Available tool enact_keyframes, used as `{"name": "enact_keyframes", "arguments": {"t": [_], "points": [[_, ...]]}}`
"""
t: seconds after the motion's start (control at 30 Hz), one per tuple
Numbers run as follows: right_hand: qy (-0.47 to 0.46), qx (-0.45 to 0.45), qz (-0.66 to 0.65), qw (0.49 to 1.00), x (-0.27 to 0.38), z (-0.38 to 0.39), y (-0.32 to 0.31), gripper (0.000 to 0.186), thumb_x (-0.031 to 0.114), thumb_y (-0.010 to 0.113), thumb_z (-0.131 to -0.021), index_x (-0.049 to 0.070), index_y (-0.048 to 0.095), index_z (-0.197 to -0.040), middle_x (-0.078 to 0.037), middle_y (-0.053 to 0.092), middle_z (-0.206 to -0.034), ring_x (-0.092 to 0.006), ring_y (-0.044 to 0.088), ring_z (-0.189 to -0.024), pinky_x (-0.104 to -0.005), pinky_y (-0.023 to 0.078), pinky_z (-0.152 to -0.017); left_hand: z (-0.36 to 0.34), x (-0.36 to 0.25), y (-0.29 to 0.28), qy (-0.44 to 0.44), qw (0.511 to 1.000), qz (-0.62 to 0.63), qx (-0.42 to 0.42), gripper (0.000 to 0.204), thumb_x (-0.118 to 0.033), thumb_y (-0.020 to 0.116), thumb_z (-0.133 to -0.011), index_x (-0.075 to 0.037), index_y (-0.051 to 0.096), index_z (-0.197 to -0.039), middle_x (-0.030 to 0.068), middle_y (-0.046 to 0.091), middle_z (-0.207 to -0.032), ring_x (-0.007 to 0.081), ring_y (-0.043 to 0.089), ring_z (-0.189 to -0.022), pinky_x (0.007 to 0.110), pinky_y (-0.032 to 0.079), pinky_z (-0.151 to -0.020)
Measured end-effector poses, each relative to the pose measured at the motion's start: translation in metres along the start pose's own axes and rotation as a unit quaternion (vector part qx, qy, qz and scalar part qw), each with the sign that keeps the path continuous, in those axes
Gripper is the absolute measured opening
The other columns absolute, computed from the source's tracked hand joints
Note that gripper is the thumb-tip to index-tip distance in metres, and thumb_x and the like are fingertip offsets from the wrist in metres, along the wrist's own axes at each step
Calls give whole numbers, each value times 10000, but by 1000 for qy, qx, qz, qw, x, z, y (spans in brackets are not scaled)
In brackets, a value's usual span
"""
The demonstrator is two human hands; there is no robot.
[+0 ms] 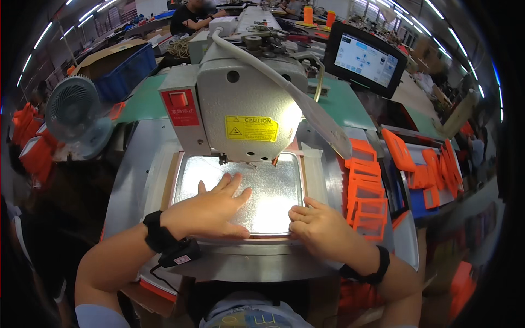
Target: Operating an industrial sewing machine to assemble orange pouch panels by placing them in a template and activating the automated sewing cycle.
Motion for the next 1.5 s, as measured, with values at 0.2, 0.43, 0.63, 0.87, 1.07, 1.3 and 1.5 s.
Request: {"name": "enact_keyframes", "arguments": {"t": [0.2, 0.43, 0.63, 0.87, 1.07, 1.3, 1.5], "points": [[48, 91, -139, 985, -16, 0, 0, 76, 6, 640, -786, 10, 618, -859, -101, 624, -929, -277, 632, -949, -438, 453, -1006, -1, -2, 1, -34, 998, 14, 43, 1044, -597, 700, -801, 6, 243, -1521, 349, 61, -1578, 482, 63, -1483, 679, 249, -1097], [65, -80, -20, 995, -83, -11, -19, 317, -21, 598, -834, -9, 642, -1148, -193, 627, -1229, -374, 599, -1117, -420, 488, -974, -3, -4, -5, -39, 997, 33, 61, 1051, -648, 670, -808, -28, 235, -1537, 334, 35, -1590, 462, 2, -1495, 651, 208, -1123], [105, 94, -16, 990, -86, -29, -22, 271, 2, 600, -836, -29, 638, -1102, -194, 589, -1292, -362, 594, -1138, -410, 494, -966, -1, 6, 2, -9, 999, 45, 23, 1030, -605, 709, -787, -27, 277, -1522, 332, 77, -1587, 508, 64, -1476, 715, 220, -1077], [130, 151, 24, 980, -74, -31, -15, 598, 293, 764, -761, -54, 601, -1219, -204, 510, -1406, -316, 507, -1290, -629, 311, -1090, 0, -4, -5, -36, 998, 38, 44, 1029, -577, 730, -797, -22, 263, -1528, 334, 76, -1589, 471, 49, -1491, 607, 200, -1147], [148, 162, 75, 973, -58, -26, -20, 938, 457, 811, -667, -92, 487, -1355, -236, 422, -1483, -300, 392, -1405, -735, 194, -1094, 1, -4, -1, -36, 998, 52, 23, 972, -558, 725, -805, -141, 266, -1553, 331, 79, -1589, 484, 49, -1486, 695, 203, -1101], [143, 135, 135, 971, -52, -25, -18, 941, 437, 814, -682, -86, 455, -1377, -240, 354, -1525, -303, 354, -1426, -749, 264, -1047, -1, -9, -1, -27, 999, 23, 25, 803, -543, 695, -827, -293, 371, -1518, 365, 87, -1571, 586, 51, -1441, 735, 199, -1074], [146, 165, 132, 967, -53, -25, -16, 983, 451, 801, -701, -101, 407, -1412, -257, 343, -1527, -302, 338, -1437, -747, 185, -1089, -3, -9, -2, -42, 997, 51, 36, 797, -543, 700, -809, -279, 408, -1502, 390, 104, -1552, 637, 71, -1408, 766, 237, -1031]]}}
Point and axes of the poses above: each hand's wrist, its own z-axis away from the middle knuckle, its own y-axis out of the palm, x = y × z, the point moved 4 cm from there along -z, towards the middle knuckle
